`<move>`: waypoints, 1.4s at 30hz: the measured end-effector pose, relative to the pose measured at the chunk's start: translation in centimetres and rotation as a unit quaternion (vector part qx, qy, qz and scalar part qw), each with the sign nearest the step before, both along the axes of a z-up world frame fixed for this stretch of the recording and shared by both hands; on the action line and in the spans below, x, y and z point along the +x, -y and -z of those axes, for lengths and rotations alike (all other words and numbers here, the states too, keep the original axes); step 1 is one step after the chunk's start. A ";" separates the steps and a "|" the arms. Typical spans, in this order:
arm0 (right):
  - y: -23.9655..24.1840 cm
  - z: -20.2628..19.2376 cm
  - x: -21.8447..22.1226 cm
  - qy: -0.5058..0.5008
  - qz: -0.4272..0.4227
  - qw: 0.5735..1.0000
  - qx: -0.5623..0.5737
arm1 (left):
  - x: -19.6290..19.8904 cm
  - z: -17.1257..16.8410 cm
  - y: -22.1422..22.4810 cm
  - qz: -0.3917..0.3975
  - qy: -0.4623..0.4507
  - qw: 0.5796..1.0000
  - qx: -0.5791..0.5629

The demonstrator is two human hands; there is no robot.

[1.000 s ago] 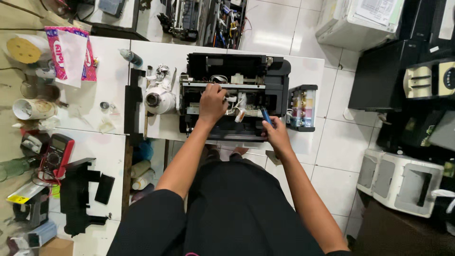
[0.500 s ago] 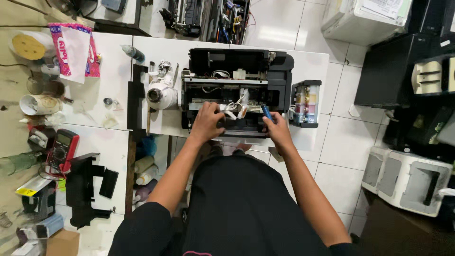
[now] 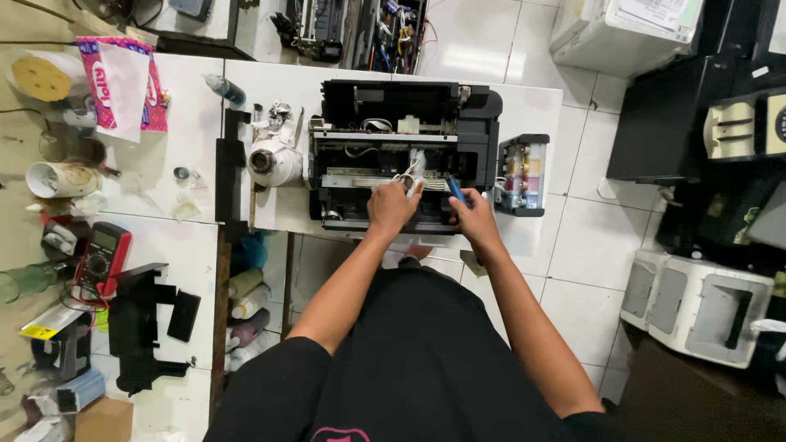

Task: The person cleans the interior of a disassembled printer using a blue-handled brush and a white cloth. They repeatedly brush and wipe various internal components, including a white plastic part and an orange-colored part, while standing at a cluttered workbench.

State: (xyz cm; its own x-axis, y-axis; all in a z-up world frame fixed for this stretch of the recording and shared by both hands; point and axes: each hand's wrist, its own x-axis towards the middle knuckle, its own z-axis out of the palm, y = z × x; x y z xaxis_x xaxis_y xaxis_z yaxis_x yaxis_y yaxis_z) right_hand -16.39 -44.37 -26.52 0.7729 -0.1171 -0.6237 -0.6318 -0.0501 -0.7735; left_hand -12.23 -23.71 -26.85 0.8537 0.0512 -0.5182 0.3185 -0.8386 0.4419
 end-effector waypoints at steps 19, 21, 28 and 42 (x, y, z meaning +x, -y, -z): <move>-0.6 -3.0 -0.1 0.056 -0.126 0.975 -0.177 | -1.9 5.1 -3.2 -0.444 -0.162 0.668 -0.574; -0.8 -2.9 -0.1 0.061 -0.138 0.970 -0.192 | -1.9 6.5 -3.5 -0.458 -0.167 0.660 -0.571; -2.1 -4.8 -0.3 0.071 -0.150 0.969 -0.182 | -2.0 3.7 -3.1 -0.436 -0.159 0.673 -0.576; -3.1 -6.2 -0.9 0.063 -0.126 0.971 -0.192 | -2.6 5.0 -2.1 -0.439 -0.079 0.661 -0.603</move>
